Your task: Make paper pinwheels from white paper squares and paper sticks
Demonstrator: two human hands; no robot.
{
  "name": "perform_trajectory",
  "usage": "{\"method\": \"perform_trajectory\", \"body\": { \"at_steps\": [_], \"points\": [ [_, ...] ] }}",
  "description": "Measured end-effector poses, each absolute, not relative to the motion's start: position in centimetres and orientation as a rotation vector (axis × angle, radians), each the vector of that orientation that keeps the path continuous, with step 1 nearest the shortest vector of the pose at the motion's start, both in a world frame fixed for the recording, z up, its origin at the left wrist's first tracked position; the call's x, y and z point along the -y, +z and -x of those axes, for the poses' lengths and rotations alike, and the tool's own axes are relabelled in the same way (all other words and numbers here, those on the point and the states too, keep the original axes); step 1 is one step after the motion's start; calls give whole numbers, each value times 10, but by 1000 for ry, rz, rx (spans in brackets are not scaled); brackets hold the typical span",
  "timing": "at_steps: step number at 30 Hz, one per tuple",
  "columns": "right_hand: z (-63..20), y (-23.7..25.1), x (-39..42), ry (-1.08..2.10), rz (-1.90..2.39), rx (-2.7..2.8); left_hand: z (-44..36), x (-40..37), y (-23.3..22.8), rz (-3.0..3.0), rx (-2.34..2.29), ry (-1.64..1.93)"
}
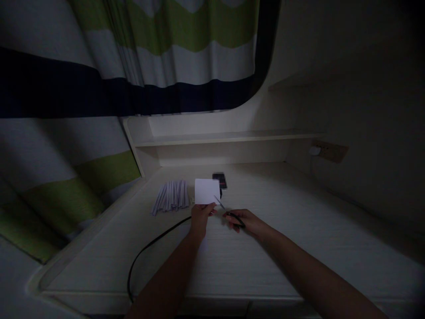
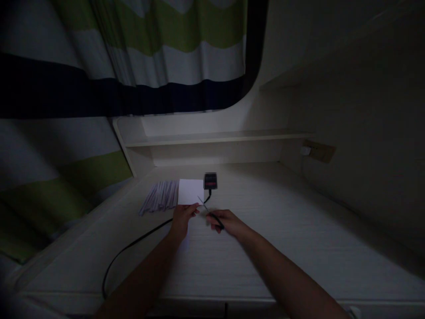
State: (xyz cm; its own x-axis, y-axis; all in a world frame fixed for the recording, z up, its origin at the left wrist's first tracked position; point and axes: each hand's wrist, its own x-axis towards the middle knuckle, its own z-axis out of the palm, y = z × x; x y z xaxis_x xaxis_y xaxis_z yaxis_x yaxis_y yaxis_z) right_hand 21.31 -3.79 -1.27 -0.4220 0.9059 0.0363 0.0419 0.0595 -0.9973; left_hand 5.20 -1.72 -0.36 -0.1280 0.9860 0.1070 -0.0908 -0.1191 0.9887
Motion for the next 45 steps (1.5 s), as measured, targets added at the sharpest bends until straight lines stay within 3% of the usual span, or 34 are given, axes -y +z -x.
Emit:
{"method": "perform_trajectory", "body": {
  "at_steps": [45],
  "points": [
    [-214, -16, 37, 1460, 961, 1579, -52, 17, -4, -1153, -1173, 1429]
  ]
}}
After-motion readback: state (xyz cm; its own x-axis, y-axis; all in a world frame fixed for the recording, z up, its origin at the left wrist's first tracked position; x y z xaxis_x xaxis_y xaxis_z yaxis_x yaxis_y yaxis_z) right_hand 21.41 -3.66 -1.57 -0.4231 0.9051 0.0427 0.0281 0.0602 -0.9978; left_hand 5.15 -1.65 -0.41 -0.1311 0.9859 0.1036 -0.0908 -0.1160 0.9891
